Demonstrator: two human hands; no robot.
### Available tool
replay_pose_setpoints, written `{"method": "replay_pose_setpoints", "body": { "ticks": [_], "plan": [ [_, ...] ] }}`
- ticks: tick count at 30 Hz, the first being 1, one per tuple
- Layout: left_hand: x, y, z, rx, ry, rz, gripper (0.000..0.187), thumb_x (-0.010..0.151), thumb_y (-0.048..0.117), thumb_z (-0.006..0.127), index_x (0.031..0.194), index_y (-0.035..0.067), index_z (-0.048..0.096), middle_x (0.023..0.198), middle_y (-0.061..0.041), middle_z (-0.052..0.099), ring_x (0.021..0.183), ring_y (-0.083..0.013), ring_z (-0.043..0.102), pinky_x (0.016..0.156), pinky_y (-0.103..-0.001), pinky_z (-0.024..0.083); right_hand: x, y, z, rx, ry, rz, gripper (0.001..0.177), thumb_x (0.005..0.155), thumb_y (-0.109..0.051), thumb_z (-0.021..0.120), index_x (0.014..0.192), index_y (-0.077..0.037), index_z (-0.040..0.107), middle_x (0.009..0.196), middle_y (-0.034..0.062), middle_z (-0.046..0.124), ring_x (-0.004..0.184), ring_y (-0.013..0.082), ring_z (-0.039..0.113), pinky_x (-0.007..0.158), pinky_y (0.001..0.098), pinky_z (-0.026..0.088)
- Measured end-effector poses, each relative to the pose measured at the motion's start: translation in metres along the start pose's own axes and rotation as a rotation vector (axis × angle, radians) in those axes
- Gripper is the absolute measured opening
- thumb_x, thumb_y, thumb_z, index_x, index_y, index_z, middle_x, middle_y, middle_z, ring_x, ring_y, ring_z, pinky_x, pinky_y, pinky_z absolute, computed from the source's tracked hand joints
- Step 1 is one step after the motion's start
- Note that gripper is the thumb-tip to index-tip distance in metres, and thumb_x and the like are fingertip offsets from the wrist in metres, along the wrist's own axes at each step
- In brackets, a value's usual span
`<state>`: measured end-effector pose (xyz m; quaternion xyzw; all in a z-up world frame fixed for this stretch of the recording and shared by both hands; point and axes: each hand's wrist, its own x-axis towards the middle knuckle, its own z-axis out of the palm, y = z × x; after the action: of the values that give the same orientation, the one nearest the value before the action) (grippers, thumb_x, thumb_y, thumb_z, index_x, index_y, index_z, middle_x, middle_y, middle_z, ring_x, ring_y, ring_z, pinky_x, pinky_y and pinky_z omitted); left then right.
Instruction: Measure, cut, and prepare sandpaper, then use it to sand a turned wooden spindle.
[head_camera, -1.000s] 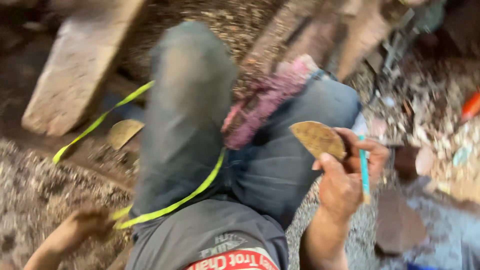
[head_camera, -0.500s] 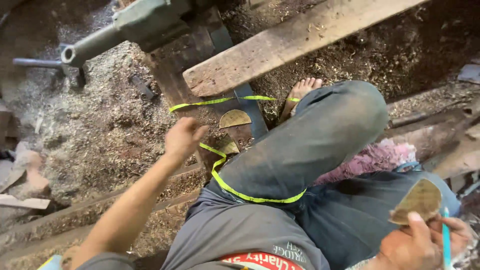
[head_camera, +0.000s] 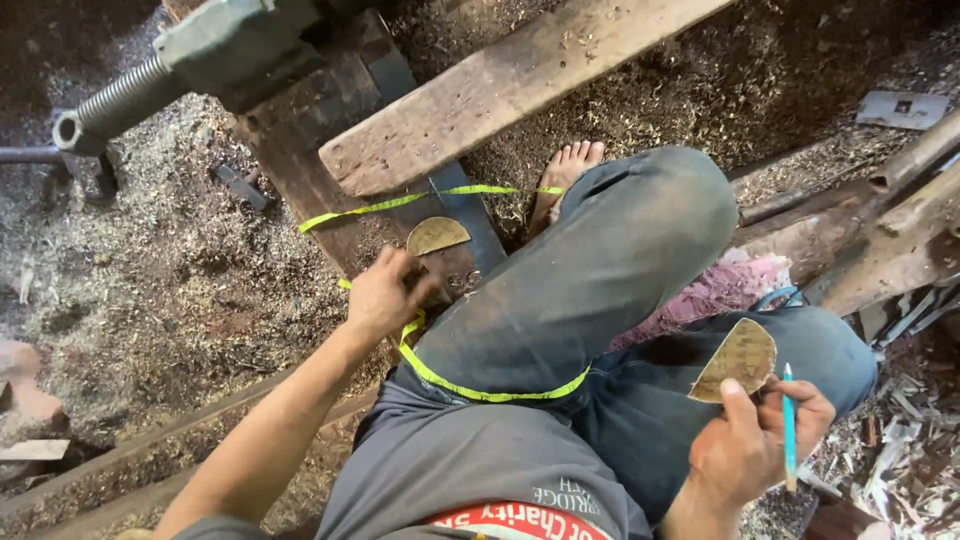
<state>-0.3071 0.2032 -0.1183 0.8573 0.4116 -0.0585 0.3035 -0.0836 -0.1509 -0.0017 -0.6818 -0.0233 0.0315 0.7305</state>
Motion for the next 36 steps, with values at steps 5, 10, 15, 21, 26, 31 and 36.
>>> {"method": "replay_pose_setpoints", "body": {
  "ticks": [5,10,15,21,26,31,36],
  "plan": [
    [-0.016,-0.013,0.003,0.125,-0.129,0.133,0.036,0.071,0.022,0.084,0.099,0.010,0.066,0.102,-0.009,0.064,0.089,-0.0334,0.068,0.073,-0.045,0.056,-0.002,-0.005,0.019,0.008,-0.029,0.003,0.042,0.090,0.020,0.065,0.119,-0.005,0.048,0.113,0.0100,0.061,0.106,0.0182,0.064,0.104,0.0307,0.053],
    [-0.019,0.081,-0.078,-0.193,0.417,0.596,0.006,0.090,-0.001,0.074,0.096,0.002,0.074,0.074,-0.013,0.064,0.060,-0.0275,0.063,0.057,-0.038,0.048,-0.015,-0.026,0.053,-0.391,-0.093,0.039,0.054,0.080,0.017,0.076,0.123,-0.006,0.052,0.095,0.0065,0.059,0.075,0.0108,0.054,0.069,0.0256,0.044],
    [-0.027,0.176,-0.090,-0.518,0.508,1.036,0.017,0.083,-0.003,0.068,0.100,-0.004,0.069,0.076,-0.014,0.066,0.062,-0.0277,0.067,0.060,-0.041,0.057,-0.022,-0.048,0.074,0.081,-0.227,0.144,0.054,0.086,0.019,0.068,0.127,-0.007,0.044,0.118,0.0174,0.064,0.100,0.0202,0.067,0.086,0.0329,0.057],
    [-0.034,0.209,-0.078,-0.919,-0.049,1.107,0.045,0.073,-0.005,0.058,0.118,-0.006,0.060,0.106,-0.022,0.071,0.091,-0.0342,0.075,0.085,-0.043,0.062,-0.028,-0.055,0.070,0.237,-0.291,0.190,0.054,0.092,0.019,0.062,0.132,-0.007,0.040,0.131,0.0229,0.063,0.116,0.0279,0.071,0.097,0.0386,0.060],
    [-0.050,0.190,-0.049,-0.774,0.113,0.888,0.041,0.074,-0.003,0.071,0.114,-0.001,0.064,0.106,-0.017,0.071,0.093,-0.0297,0.072,0.086,-0.036,0.057,-0.030,-0.047,0.070,0.310,-0.304,0.264,0.052,0.093,0.017,0.062,0.133,-0.007,0.040,0.131,0.0209,0.063,0.115,0.0265,0.070,0.098,0.0389,0.059],
    [-0.043,0.209,-0.073,-1.234,-0.357,0.073,0.046,0.087,-0.010,0.070,0.124,0.009,0.051,0.100,-0.010,0.076,0.071,-0.0106,0.071,0.059,-0.023,0.058,-0.029,-0.037,0.072,0.376,-0.308,0.334,0.051,0.094,0.018,0.064,0.135,-0.005,0.042,0.130,0.0193,0.062,0.117,0.0249,0.067,0.103,0.0406,0.056],
    [-0.023,0.186,-0.093,-1.285,-0.609,0.056,0.029,0.085,-0.010,0.073,0.110,0.000,0.063,0.098,-0.012,0.075,0.087,-0.0149,0.073,0.072,-0.026,0.058,-0.022,-0.041,0.077,0.374,-0.330,0.358,0.050,0.094,0.018,0.062,0.132,-0.006,0.040,0.132,0.0225,0.062,0.120,0.0273,0.068,0.103,0.0423,0.057]
  ]
}}
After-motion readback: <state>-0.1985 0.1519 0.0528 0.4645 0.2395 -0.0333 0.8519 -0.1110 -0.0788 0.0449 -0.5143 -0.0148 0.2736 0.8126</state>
